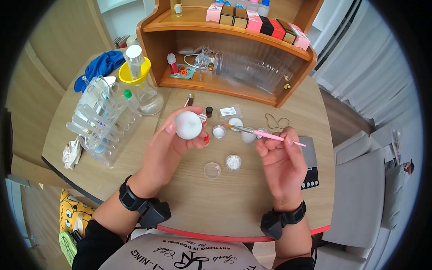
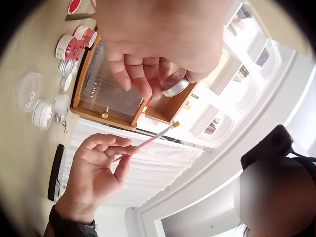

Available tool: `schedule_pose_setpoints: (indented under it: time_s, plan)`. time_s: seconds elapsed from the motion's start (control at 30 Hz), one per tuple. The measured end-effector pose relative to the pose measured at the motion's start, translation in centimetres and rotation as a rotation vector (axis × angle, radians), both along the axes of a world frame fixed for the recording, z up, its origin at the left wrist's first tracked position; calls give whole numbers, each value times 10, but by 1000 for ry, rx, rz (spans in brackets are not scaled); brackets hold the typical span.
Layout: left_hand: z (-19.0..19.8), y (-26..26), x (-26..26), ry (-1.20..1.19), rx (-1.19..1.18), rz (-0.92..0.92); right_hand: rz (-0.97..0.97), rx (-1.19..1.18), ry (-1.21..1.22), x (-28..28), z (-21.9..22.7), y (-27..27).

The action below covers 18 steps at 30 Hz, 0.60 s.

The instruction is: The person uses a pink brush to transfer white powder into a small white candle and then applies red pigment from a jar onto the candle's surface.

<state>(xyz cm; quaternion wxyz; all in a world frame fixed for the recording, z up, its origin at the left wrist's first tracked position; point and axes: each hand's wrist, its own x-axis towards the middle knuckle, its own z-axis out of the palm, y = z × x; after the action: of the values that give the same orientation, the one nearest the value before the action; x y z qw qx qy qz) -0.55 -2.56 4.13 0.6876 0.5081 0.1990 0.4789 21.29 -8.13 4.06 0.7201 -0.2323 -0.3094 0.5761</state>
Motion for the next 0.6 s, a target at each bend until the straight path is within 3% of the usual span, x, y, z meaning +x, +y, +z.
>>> schedule_pose_setpoints:
  time_s: [0.03,0.1,0.13,0.2,0.23,0.3,0.5,0.6]
  plan:
    - [1,-1,1,-15,-12,-13,0,1,1,-2,2,-1]
    - [-1,-2,1,-22,-3,-25,-226,142,-390,-6,7,-5]
    - [-3,-2,1,-29,4,-38,-226,144,-388,-7,10,-7]
    - [-4,-1,1,-21,15,-48,-495,304,-687,-7,12,-11]
    - [-5,0,1,-13,22,-60,-495,306,-685,-8,12,-13]
    - [-6,0,1,0,28,-61,-610,433,-925,-7,11,-18]
    - [-9,0,4,46,61,-101,-445,623,-993,-13,15,-22]
    - [-11,0,4,91,78,-144,-461,638,-1071,-13,17,-23]
